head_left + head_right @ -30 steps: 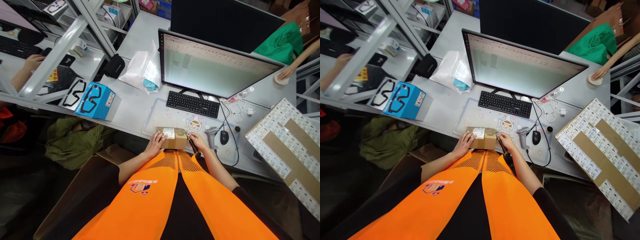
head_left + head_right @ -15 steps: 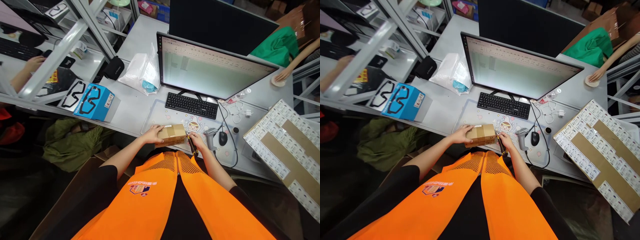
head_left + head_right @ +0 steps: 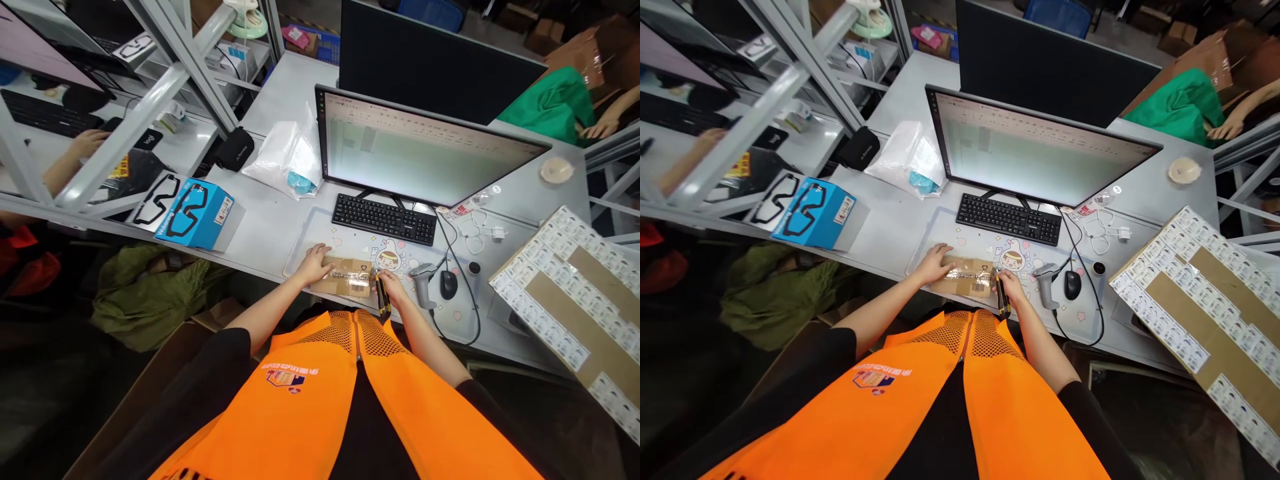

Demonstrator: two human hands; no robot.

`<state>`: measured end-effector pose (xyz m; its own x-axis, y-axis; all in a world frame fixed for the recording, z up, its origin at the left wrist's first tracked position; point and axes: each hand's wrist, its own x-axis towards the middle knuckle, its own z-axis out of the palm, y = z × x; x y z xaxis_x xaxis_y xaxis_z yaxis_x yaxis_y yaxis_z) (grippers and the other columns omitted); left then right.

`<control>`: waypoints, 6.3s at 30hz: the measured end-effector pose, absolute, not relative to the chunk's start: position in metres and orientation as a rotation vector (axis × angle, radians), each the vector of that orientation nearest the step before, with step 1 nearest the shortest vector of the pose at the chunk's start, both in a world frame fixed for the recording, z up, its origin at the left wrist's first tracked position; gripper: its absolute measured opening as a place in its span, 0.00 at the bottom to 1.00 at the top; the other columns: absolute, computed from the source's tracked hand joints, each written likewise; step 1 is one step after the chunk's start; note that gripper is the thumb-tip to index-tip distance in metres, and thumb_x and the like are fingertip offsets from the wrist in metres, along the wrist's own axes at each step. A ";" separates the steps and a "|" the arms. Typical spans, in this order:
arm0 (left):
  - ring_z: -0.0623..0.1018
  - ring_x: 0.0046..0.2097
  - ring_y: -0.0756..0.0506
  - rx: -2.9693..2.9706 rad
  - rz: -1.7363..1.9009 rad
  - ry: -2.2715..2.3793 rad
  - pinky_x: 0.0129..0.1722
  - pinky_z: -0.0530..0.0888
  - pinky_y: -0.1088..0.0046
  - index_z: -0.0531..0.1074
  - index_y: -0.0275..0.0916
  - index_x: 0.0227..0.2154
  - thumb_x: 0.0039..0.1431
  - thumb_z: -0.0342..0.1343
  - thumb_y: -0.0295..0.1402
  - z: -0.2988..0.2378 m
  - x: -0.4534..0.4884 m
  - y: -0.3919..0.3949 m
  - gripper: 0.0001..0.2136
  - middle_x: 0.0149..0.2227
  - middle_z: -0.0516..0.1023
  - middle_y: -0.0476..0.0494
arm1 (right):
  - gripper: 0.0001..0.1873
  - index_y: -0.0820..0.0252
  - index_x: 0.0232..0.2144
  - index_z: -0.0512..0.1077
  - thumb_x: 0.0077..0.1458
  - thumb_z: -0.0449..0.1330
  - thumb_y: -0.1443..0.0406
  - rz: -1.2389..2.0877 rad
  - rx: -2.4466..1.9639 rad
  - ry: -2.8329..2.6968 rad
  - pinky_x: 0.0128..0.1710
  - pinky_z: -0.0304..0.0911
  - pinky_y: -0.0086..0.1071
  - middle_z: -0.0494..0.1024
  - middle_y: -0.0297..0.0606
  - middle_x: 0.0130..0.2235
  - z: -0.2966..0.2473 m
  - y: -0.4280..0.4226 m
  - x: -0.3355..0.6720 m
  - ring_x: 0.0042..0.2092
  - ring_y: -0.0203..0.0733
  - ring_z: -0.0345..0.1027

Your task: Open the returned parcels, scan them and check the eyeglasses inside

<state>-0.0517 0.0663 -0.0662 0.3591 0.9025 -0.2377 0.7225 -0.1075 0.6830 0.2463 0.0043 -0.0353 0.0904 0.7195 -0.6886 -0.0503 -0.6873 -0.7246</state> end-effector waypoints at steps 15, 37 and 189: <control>0.44 0.75 0.21 2.273 0.063 1.195 0.70 0.57 0.39 0.44 0.42 0.76 0.45 0.73 0.41 -0.069 -0.058 0.054 0.59 0.75 0.49 0.27 | 0.07 0.54 0.29 0.68 0.54 0.61 0.60 1.639 -1.883 -1.083 0.17 0.59 0.27 0.70 0.27 0.19 -0.051 0.032 0.253 0.20 0.39 0.69; 0.39 0.76 0.21 2.239 0.103 1.140 0.72 0.52 0.40 0.44 0.43 0.77 0.48 0.72 0.44 -0.082 -0.064 0.057 0.58 0.77 0.44 0.32 | 0.08 0.55 0.31 0.67 0.57 0.58 0.58 1.634 -1.886 -1.267 0.20 0.58 0.27 0.71 0.29 0.23 -0.048 0.048 0.256 0.22 0.38 0.69; 0.82 0.39 0.41 2.000 -0.005 1.407 0.36 0.72 0.73 0.81 0.40 0.44 0.60 0.57 0.46 -0.048 -0.061 0.166 0.17 0.41 0.86 0.41 | 0.27 0.59 0.62 0.67 0.63 0.55 0.75 0.497 -1.746 -2.721 0.53 0.63 0.45 0.72 0.52 0.58 -0.024 -0.005 0.168 0.54 0.56 0.64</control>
